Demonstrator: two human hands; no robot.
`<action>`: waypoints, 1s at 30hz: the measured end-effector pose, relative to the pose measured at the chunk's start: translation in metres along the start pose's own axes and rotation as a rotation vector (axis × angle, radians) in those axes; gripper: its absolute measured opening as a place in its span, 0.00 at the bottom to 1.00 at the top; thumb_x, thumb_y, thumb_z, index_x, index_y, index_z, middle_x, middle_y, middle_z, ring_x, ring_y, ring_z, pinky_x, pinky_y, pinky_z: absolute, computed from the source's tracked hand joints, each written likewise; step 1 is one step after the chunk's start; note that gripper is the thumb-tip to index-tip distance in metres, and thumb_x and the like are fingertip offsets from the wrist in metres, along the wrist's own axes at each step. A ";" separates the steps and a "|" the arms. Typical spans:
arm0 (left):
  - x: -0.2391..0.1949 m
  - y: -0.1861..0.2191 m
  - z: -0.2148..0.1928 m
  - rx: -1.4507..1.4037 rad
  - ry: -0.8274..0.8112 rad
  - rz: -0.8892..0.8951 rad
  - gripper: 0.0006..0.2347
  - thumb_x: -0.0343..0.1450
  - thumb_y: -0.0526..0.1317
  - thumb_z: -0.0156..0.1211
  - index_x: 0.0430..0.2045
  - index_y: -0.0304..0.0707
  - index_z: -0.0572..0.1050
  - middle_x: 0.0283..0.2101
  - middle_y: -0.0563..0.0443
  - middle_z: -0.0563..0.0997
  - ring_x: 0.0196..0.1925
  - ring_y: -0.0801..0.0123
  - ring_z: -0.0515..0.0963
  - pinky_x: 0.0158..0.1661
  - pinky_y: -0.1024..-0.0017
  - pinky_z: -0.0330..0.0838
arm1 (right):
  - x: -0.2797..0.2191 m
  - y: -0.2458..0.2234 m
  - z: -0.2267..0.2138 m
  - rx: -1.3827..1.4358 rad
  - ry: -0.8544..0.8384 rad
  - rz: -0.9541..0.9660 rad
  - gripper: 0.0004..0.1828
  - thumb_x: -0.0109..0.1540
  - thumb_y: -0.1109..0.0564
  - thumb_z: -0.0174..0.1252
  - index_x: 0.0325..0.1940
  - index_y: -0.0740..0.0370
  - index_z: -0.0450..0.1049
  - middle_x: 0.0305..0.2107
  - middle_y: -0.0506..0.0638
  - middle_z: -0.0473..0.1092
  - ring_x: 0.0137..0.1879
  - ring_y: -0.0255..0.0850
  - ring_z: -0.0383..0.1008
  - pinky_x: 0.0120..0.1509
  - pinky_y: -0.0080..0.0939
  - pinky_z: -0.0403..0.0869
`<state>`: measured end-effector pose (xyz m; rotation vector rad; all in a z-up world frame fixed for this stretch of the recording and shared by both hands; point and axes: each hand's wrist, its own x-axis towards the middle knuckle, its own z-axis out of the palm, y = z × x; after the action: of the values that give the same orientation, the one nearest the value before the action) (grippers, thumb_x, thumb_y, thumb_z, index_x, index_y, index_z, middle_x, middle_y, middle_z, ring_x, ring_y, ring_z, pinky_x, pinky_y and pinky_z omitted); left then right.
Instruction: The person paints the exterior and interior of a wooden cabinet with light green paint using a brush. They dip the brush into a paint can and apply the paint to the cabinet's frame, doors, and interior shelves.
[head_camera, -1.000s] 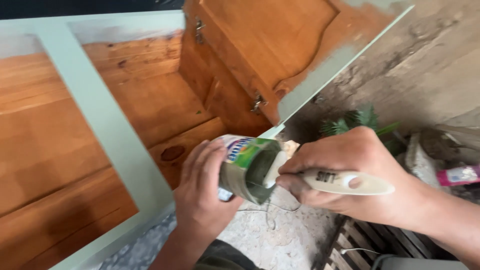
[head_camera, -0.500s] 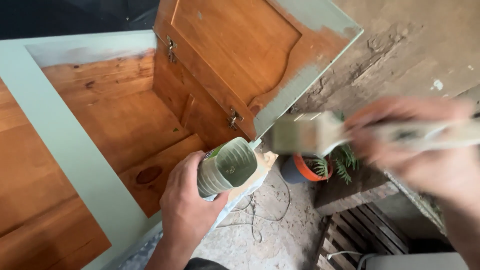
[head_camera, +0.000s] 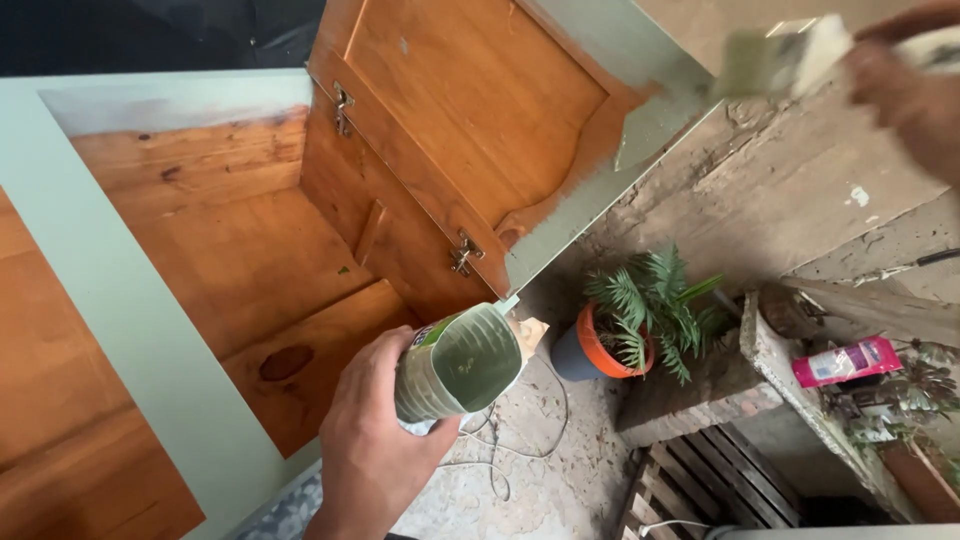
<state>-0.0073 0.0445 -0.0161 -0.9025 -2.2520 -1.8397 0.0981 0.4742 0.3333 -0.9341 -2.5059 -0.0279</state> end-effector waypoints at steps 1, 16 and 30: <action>0.000 0.002 0.000 -0.003 0.006 0.022 0.35 0.51 0.41 0.77 0.56 0.43 0.71 0.58 0.52 0.78 0.60 0.60 0.76 0.55 0.60 0.73 | 0.037 0.033 -0.002 -0.035 -0.077 0.359 0.24 0.76 0.47 0.33 0.68 0.65 0.59 0.45 0.56 0.62 0.45 0.50 0.58 0.49 0.51 0.61; -0.014 0.005 0.001 -0.019 -0.009 0.024 0.36 0.51 0.41 0.76 0.57 0.42 0.70 0.58 0.50 0.78 0.60 0.60 0.76 0.54 0.61 0.73 | -0.065 -0.073 -0.012 -0.019 0.004 -0.089 0.13 0.83 0.46 0.62 0.64 0.56 0.74 0.35 0.60 0.74 0.28 0.44 0.70 0.13 0.44 0.57; -0.025 0.002 -0.001 -0.024 -0.004 0.025 0.36 0.49 0.41 0.77 0.56 0.42 0.71 0.57 0.52 0.79 0.60 0.62 0.77 0.56 0.62 0.73 | 0.002 -0.090 0.019 0.174 -0.125 -0.312 0.13 0.77 0.53 0.52 0.64 0.60 0.69 0.47 0.50 0.65 0.47 0.40 0.63 0.47 0.43 0.62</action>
<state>0.0138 0.0348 -0.0245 -0.9343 -2.2156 -1.8603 0.0326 0.4099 0.3297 -0.4844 -2.6947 0.1515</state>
